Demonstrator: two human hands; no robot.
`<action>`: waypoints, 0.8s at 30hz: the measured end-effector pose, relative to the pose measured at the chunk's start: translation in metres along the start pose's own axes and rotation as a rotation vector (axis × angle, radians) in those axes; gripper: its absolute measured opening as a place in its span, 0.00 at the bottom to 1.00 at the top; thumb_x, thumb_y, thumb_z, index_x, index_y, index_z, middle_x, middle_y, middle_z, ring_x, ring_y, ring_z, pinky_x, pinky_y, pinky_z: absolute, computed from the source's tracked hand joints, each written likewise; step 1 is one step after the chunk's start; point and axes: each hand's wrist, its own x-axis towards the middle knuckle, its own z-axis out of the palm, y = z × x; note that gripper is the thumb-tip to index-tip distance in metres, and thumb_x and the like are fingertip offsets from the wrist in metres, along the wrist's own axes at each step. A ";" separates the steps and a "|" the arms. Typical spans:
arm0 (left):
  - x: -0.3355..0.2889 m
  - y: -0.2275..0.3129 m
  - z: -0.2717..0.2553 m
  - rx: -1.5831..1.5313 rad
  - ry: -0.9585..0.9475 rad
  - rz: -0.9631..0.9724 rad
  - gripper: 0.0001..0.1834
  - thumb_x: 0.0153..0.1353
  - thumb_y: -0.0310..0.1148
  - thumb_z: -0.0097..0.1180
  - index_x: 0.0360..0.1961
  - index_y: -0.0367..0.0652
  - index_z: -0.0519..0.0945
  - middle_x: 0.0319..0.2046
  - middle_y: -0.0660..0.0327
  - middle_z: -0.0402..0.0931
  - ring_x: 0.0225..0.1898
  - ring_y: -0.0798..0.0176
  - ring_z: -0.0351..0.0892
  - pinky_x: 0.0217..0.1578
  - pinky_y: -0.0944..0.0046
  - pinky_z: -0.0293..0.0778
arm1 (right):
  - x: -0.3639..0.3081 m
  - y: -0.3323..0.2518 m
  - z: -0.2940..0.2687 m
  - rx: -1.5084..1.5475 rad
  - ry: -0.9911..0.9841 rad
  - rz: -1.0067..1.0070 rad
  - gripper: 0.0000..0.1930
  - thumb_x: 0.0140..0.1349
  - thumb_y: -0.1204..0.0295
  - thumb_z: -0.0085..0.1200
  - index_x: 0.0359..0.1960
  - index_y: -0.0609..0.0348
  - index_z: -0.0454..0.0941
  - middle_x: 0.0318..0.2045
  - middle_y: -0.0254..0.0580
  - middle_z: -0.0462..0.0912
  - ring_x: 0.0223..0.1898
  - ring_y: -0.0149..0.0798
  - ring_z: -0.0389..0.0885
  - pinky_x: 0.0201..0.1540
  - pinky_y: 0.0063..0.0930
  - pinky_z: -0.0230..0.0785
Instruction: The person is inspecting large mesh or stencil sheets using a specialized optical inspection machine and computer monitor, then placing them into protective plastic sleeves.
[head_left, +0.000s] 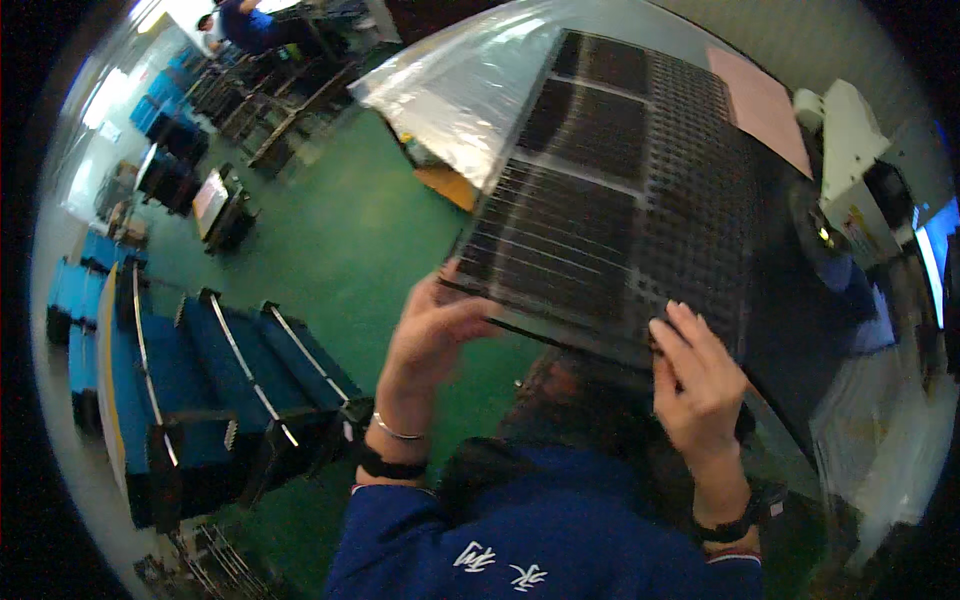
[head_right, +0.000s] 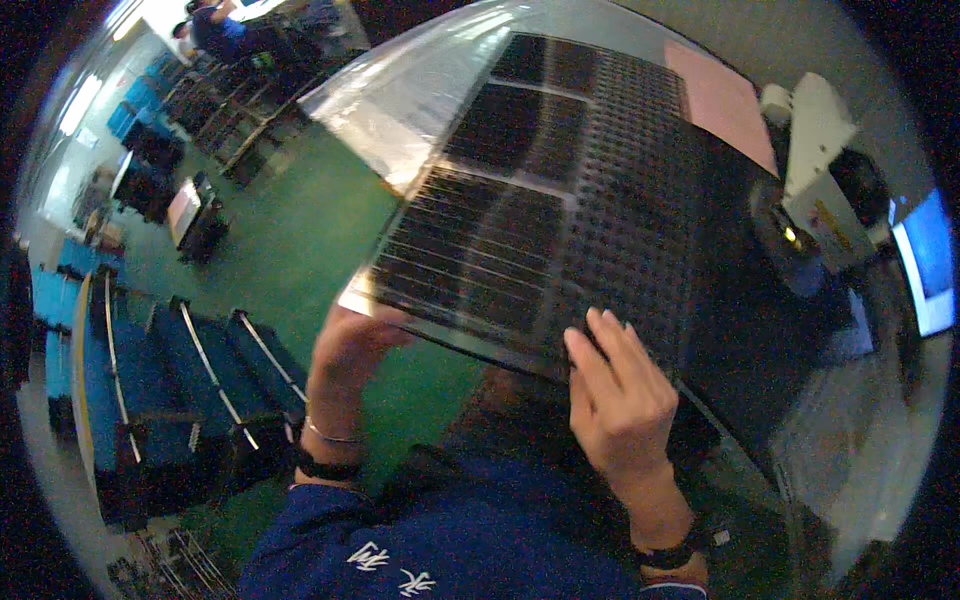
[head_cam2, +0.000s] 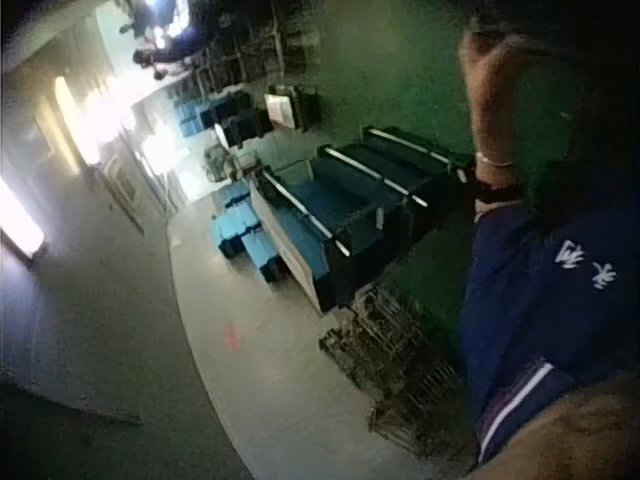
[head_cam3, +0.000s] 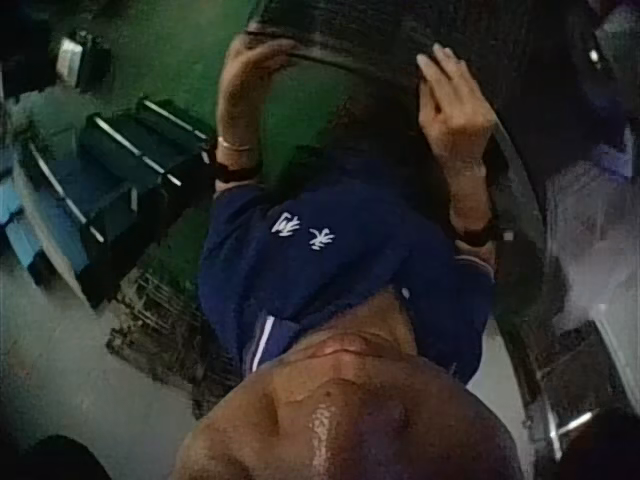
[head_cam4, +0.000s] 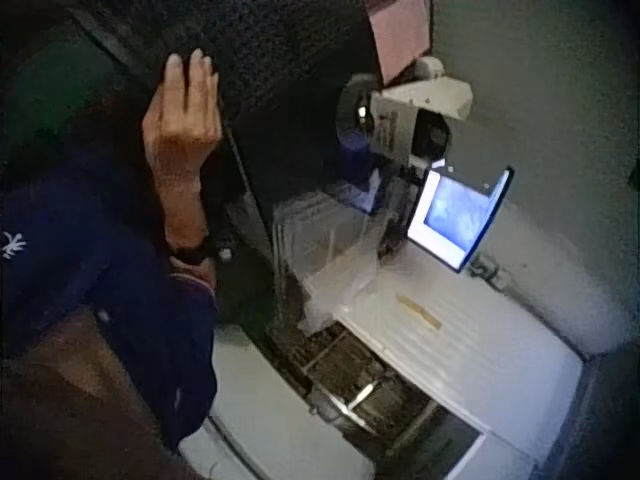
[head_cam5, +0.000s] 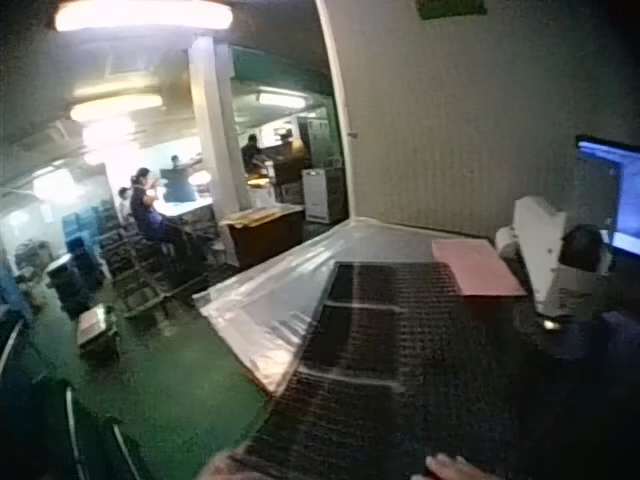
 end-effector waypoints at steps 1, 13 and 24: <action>0.005 0.000 -0.008 0.111 0.102 0.021 0.20 0.49 0.22 0.54 0.46 0.37 0.70 0.35 0.58 0.76 0.31 0.66 0.77 0.30 0.68 0.75 | 0.002 0.006 -0.006 0.002 0.044 0.043 0.11 0.48 0.80 0.55 0.35 0.60 0.78 0.37 0.49 0.79 0.39 0.47 0.79 0.42 0.35 0.73; 0.008 -0.016 -0.043 0.116 0.359 0.214 0.20 0.55 0.26 0.54 0.50 0.38 0.67 0.38 0.60 0.74 0.36 0.69 0.75 0.33 0.71 0.73 | 0.025 0.040 -0.050 0.113 0.300 0.165 0.09 0.50 0.80 0.56 0.34 0.61 0.78 0.29 0.46 0.80 0.30 0.41 0.81 0.29 0.26 0.72; -0.013 -0.031 0.023 1.560 -0.076 0.895 0.42 0.40 0.39 0.67 0.58 0.46 0.62 0.60 0.52 0.56 0.62 0.50 0.52 0.61 0.48 0.45 | 0.017 0.046 -0.050 0.141 0.383 0.150 0.08 0.50 0.80 0.55 0.34 0.60 0.78 0.29 0.45 0.80 0.30 0.41 0.81 0.32 0.26 0.73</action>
